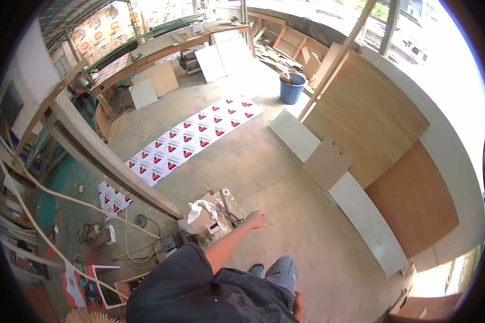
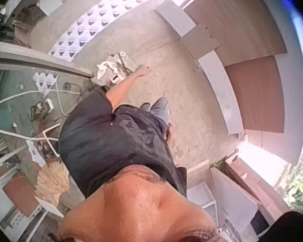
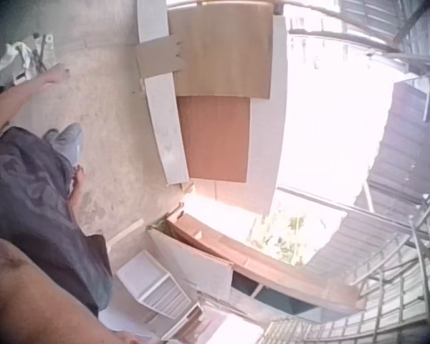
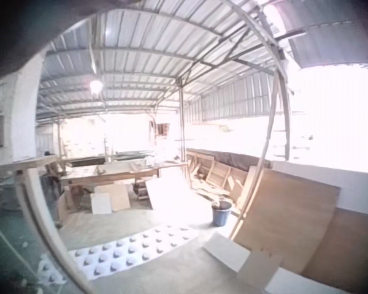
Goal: The person cleans a sanding disk with a cloth, walks to a storage area to select a sheet of sandpaper, and then pours liquid from a bottle onto the sandpaper at a workbench.
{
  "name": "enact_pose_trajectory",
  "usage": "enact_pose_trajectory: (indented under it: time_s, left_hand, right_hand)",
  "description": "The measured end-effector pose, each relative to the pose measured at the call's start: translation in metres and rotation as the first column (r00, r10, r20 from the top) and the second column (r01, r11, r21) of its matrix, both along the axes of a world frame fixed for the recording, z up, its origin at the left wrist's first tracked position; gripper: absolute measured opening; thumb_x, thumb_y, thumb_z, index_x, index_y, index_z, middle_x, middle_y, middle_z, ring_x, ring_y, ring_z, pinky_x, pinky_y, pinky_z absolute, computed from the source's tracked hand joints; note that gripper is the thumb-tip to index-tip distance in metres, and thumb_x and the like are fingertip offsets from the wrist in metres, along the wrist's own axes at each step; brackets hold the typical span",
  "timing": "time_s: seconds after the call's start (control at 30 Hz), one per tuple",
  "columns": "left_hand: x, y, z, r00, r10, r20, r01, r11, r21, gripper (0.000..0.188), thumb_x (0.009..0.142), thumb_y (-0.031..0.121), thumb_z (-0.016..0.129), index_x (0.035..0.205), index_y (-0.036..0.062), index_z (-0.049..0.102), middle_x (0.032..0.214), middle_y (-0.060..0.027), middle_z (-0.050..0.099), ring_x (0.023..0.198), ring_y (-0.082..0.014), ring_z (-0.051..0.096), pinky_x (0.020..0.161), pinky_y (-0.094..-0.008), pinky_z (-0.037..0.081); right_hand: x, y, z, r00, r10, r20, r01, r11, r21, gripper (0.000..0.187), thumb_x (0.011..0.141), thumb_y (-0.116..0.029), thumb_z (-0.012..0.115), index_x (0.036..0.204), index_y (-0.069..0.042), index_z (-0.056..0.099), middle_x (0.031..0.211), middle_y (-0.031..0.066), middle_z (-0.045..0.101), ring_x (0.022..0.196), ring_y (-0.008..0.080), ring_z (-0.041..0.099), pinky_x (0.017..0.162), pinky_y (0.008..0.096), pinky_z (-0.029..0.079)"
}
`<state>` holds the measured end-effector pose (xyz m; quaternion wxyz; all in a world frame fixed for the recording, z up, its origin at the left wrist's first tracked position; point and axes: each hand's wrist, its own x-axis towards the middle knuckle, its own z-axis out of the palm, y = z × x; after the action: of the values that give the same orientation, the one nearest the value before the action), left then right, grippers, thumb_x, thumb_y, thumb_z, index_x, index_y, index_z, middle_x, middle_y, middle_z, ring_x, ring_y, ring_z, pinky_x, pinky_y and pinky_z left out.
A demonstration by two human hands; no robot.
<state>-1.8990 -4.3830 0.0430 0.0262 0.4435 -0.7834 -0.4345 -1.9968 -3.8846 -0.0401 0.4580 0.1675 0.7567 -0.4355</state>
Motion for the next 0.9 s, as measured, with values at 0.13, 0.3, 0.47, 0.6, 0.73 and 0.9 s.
enact_pose_trajectory:
  time_s: [0.13, 0.3, 0.47, 0.6, 0.73, 0.9]
  left_hand:
    - [-0.088, -0.062, 0.002, 0.995, -0.08, -0.063, 0.081, 0.997, 0.019, 0.042, 0.084, 0.038, 0.053, 0.102, 0.004, 0.068, 0.104, -0.0223, 0.068, 0.101, -0.038, 0.065, 0.086, -0.0443, 0.051]
    - [-0.111, -0.162, -0.078, 0.961, -0.226, 0.161, 0.214, 0.973, 0.092, 0.042, 0.085, 0.038, 0.054, 0.104, 0.0024, 0.067, 0.104, -0.0228, 0.067, 0.099, -0.0396, 0.064, 0.084, -0.0467, 0.051]
    - [-0.034, -0.237, -0.092, 0.754, 0.105, 0.649, -0.278, 0.945, 0.17, 0.037, 0.084, 0.032, 0.056, 0.102, 0.0043, 0.073, 0.109, -0.0174, 0.069, 0.102, -0.0358, 0.066, 0.088, -0.0439, 0.051]
    - [0.034, -0.283, -0.103, 0.737, 0.088, 0.67, -0.341, 0.905, 0.256, 0.04, 0.084, 0.037, 0.057, 0.102, 0.0038, 0.071, 0.11, -0.0191, 0.068, 0.103, -0.0365, 0.065, 0.085, -0.0457, 0.051]
    - [0.006, -0.323, -0.133, 0.807, 0.15, 0.571, -0.33, 0.916, 0.226, 0.043, 0.085, 0.037, 0.058, 0.107, 0.0018, 0.069, 0.113, -0.0229, 0.066, 0.103, -0.037, 0.065, 0.084, -0.047, 0.051]
    - [-0.01, -0.45, -0.145, 0.816, 0.141, 0.561, -0.432, 0.794, 0.428, 0.048, 0.086, 0.042, 0.061, 0.112, 0.0024, 0.068, 0.113, -0.0219, 0.067, 0.102, -0.0333, 0.066, 0.09, -0.0472, 0.049]
  right_hand:
    - [-0.102, -0.146, 0.021, 1.0, 0.009, 0.002, -0.009, 0.996, -0.09, 0.016, 0.089, -0.018, 0.055, 0.101, -0.008, 0.059, 0.073, 0.0053, 0.061, 0.059, 0.0174, 0.059, 0.051, 0.0318, 0.048]
    - [-0.254, -0.196, -0.133, -0.006, 0.627, -0.779, -0.772, 0.492, 0.402, 0.028, 0.089, -0.02, 0.058, 0.112, -0.005, 0.062, 0.081, 0.0084, 0.067, 0.062, 0.0209, 0.064, 0.054, 0.034, 0.052]
    - [-0.296, -0.356, -0.084, 0.545, 0.834, -0.089, -0.783, 0.544, 0.303, 0.026, 0.09, -0.02, 0.058, 0.109, -0.004, 0.065, 0.082, 0.0101, 0.068, 0.064, 0.0213, 0.065, 0.053, 0.0364, 0.053]
    - [-0.387, -0.519, -0.083, 0.415, 0.91, -0.002, -0.889, 0.406, 0.212, 0.025, 0.09, -0.021, 0.058, 0.106, -0.004, 0.067, 0.083, 0.0114, 0.069, 0.065, 0.0216, 0.066, 0.053, 0.0384, 0.053]
    - [-0.534, -0.676, -0.113, 0.594, 0.799, 0.1, -0.803, 0.578, 0.146, 0.025, 0.09, -0.022, 0.059, 0.103, -0.003, 0.069, 0.083, 0.0128, 0.07, 0.067, 0.022, 0.068, 0.053, 0.0403, 0.054]
    - [-0.57, -0.988, -0.007, 0.842, 0.47, -0.264, -0.5, 0.864, -0.057, 0.025, 0.091, -0.029, 0.059, 0.103, -0.008, 0.066, 0.081, 0.0092, 0.066, 0.067, 0.0191, 0.065, 0.055, 0.0359, 0.052]
